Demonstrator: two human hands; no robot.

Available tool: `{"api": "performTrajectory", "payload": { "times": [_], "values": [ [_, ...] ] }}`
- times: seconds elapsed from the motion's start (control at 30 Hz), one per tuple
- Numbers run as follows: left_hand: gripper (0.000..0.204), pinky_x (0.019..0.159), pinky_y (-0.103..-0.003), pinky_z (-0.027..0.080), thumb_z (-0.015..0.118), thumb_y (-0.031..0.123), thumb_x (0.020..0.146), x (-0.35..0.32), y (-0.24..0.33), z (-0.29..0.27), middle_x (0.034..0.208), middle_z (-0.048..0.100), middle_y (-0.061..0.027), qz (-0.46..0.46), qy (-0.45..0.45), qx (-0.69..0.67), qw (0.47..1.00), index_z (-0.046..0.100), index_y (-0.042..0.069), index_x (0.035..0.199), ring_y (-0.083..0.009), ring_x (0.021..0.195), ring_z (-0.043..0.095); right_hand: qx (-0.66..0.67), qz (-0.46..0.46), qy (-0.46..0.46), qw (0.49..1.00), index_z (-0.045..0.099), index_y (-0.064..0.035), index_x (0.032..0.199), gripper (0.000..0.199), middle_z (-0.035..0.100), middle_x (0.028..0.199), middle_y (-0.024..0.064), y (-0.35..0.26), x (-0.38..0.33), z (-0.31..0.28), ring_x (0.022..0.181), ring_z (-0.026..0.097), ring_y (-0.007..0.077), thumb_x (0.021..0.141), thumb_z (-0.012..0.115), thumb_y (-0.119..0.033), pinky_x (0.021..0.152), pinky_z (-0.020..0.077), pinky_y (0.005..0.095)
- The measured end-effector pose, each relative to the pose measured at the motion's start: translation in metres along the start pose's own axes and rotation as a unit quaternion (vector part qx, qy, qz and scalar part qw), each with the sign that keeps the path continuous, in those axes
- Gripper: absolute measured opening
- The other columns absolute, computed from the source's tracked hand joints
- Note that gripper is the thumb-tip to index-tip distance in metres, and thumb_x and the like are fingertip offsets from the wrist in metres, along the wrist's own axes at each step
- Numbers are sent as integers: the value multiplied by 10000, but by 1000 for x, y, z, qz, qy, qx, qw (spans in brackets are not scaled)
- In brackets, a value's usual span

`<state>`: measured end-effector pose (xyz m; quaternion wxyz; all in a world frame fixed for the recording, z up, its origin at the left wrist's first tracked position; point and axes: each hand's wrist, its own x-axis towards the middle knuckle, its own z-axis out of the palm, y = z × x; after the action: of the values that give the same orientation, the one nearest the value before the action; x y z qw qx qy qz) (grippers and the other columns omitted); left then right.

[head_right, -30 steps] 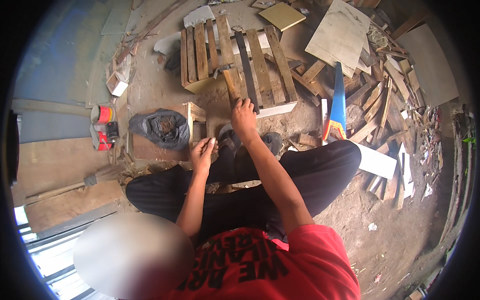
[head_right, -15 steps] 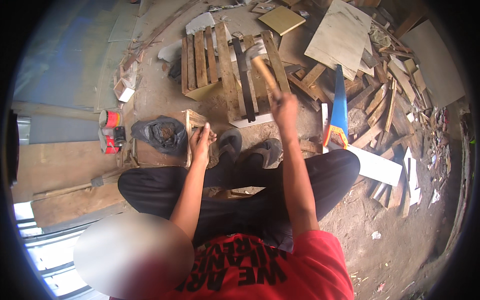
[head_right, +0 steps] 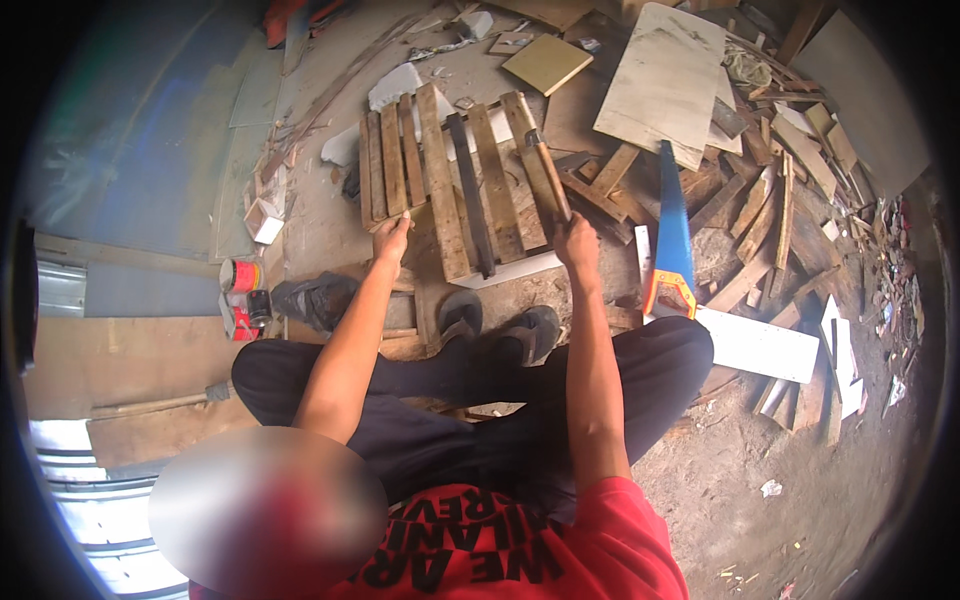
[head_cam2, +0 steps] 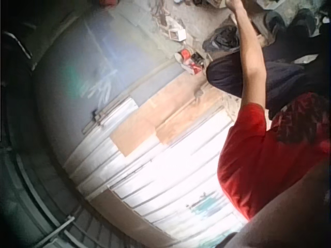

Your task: The person sits on the floor and uses a hammer to drive nails into a wooden pallet. They repeatedly pick up nails from a plastic bag and hammer them into the wood.

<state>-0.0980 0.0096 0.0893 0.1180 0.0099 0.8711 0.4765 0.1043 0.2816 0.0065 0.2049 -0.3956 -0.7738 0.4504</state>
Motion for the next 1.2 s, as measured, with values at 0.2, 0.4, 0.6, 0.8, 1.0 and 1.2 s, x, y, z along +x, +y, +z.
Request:
{"api": "performTrajectory", "payload": {
  "times": [0.2,0.4,0.6,0.8,1.0,1.2],
  "values": [
    [424,932,-449,472,472,433,1032,43,-13,60,1133,675,-114,-134,-17,55,989,699,87,938,-288,1057,622,19,-15,11,1000,650,9,934,312,620,807,334,20,-20,-7,863,622,513,912,664,-302,676,495,536],
    [566,1058,-526,358,417,540,1019,94,-56,72,1505,424,-90,-214,-29,-142,966,430,164,1442,-281,1337,436,92,16,-15,996,600,28,862,363,576,687,240,-3,-33,-9,664,596,396,947,638,-322,596,454,462],
    [617,1082,-470,370,365,528,1031,69,-18,115,1434,505,-153,-126,33,-47,990,449,64,1428,-353,1309,478,130,18,-4,991,558,16,804,388,459,591,140,-3,-29,-20,539,440,227,962,632,-330,527,379,409],
    [601,1079,-478,384,422,457,1031,54,33,105,1410,518,-237,-70,123,-70,987,492,-14,1398,-387,1301,496,105,32,18,994,621,28,883,333,524,610,123,-5,-43,-12,564,528,206,955,644,-296,541,417,404],
    [439,675,-390,379,485,350,1034,88,101,56,719,528,-112,101,98,-105,984,563,-29,826,-214,681,445,287,121,19,950,588,-19,927,333,472,664,-37,-81,-97,21,573,375,75,1011,584,-341,486,305,287],
    [427,631,-396,379,472,344,1032,161,130,61,669,458,-117,311,-29,-16,950,512,-7,792,-228,642,413,412,98,43,905,547,56,1256,398,667,1075,106,-99,-130,35,991,622,146,1042,528,-279,855,483,274]
  ]
}}
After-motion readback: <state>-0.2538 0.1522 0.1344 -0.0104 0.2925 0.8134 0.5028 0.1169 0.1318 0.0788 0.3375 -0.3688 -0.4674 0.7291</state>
